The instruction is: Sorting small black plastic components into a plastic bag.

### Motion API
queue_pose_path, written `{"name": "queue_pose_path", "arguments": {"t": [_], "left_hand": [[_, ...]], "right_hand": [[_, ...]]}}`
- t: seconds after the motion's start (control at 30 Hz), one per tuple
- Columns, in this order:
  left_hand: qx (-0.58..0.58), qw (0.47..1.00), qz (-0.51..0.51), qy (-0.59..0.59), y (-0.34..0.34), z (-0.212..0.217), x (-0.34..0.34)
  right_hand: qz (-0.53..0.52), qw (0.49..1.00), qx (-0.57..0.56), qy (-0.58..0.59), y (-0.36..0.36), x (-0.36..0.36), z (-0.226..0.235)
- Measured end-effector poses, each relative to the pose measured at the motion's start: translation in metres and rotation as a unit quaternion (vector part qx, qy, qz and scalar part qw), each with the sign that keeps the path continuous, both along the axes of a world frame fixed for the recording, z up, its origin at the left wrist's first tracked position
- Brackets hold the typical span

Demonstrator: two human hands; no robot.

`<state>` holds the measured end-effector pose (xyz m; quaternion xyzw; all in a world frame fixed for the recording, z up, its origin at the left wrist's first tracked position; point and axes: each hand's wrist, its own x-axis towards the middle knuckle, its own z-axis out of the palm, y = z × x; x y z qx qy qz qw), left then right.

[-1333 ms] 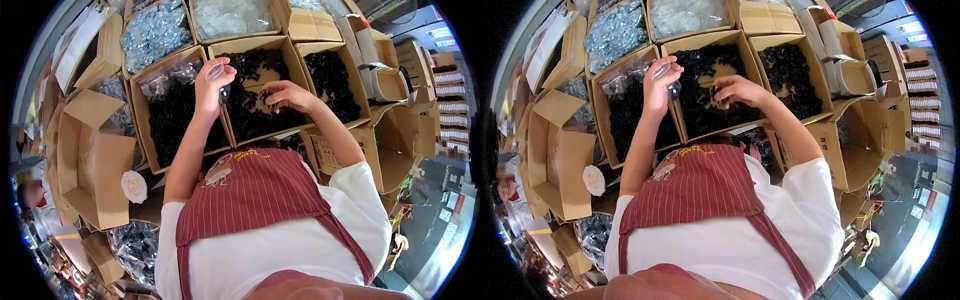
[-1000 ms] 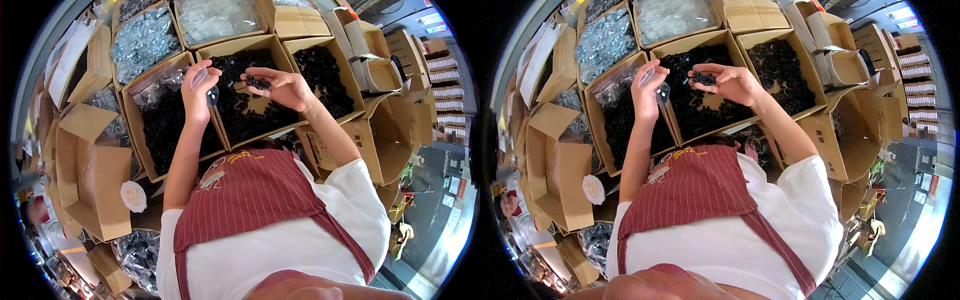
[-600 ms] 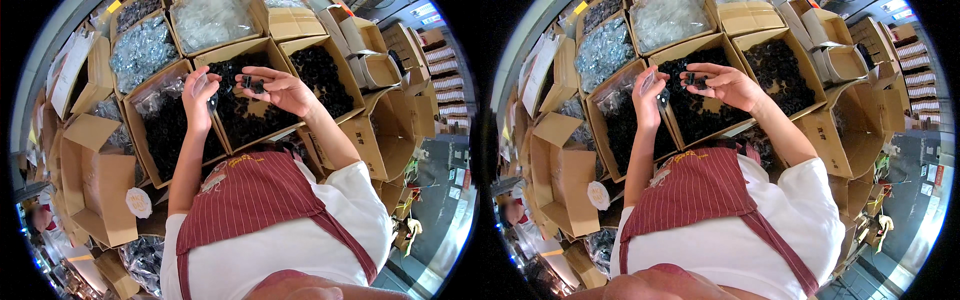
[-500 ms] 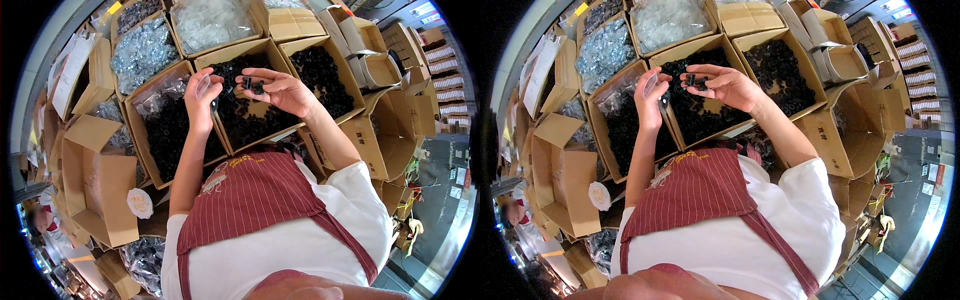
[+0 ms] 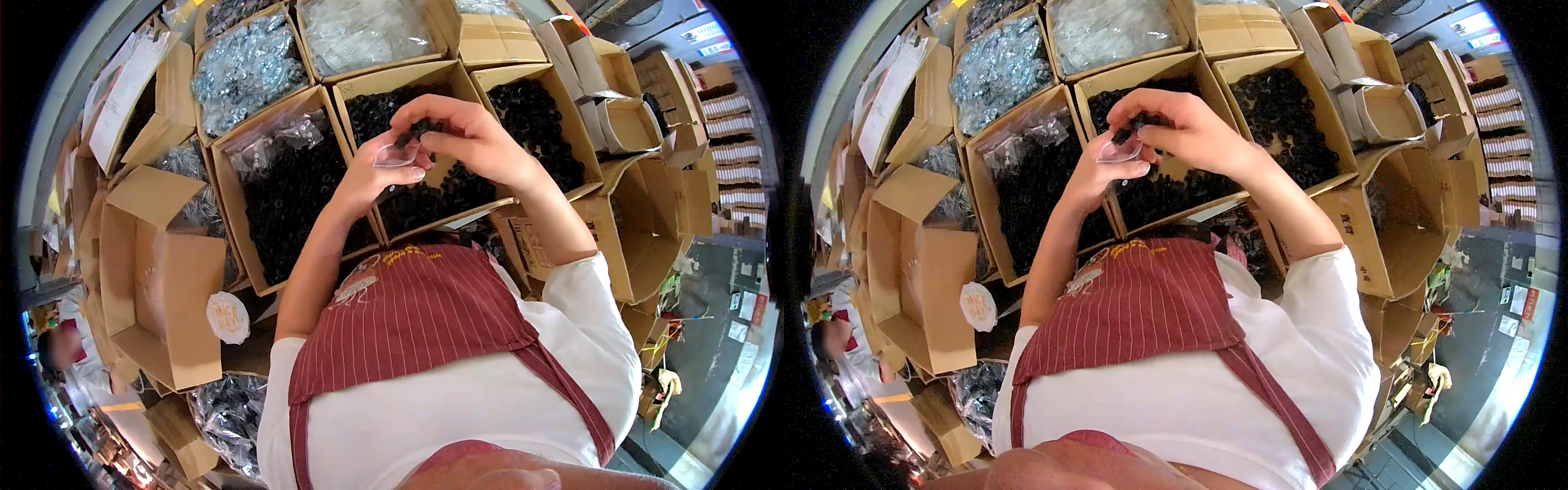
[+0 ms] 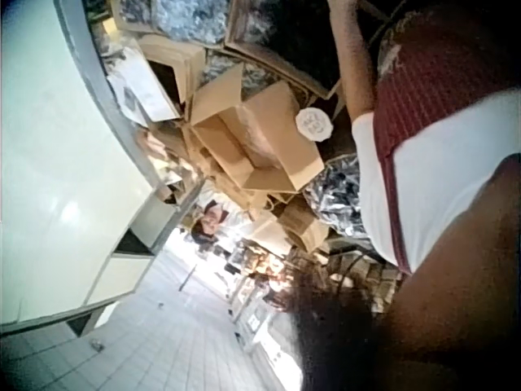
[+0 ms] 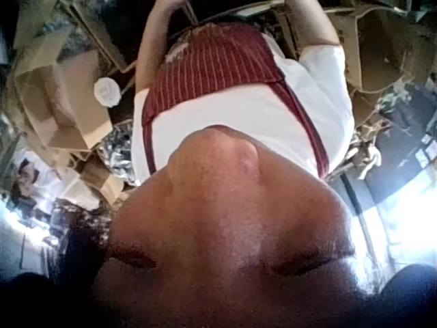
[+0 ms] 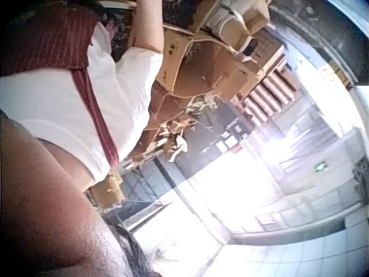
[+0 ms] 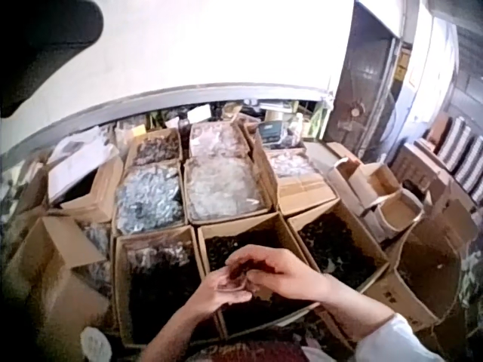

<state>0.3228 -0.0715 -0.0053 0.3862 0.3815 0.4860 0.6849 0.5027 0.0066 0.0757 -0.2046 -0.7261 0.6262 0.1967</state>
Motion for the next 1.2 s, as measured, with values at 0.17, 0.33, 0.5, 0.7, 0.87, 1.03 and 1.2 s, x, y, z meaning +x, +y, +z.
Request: {"name": "queue_pose_path", "arguments": {"t": [0.17,0.33,0.5,0.7,0.87,1.03,1.2], "left_hand": [[0.003,0.999,-0.027,0.017,0.002,-0.005,-0.006],[-0.015,1.0,0.004,0.012,-0.005,0.013,-0.001],[0.008,1.0,-0.01,0.001,-0.003,0.006,-0.002],[0.023,1.0,-0.002,0.016,0.001,-0.008,0.0],[0.094,0.984,0.149,-0.011,0.008,-0.005,-0.01],[0.067,0.951,0.288,-0.093,0.016,-0.011,-0.024],[0.033,0.941,0.291,-0.167,0.014,-0.01,-0.025]], "right_hand": [[0.027,0.985,0.171,-0.008,0.001,-0.01,-0.005],[0.093,0.986,0.138,0.015,0.001,-0.014,-0.007],[0.114,0.985,0.132,-0.003,0.003,-0.014,-0.01],[0.102,0.978,0.18,0.026,0.005,-0.017,-0.011],[-0.058,0.975,0.216,-0.017,0.048,-0.009,-0.06],[0.198,0.827,0.211,-0.481,0.02,-0.004,-0.152],[0.231,0.85,0.227,-0.414,0.003,0.003,-0.163]]}}
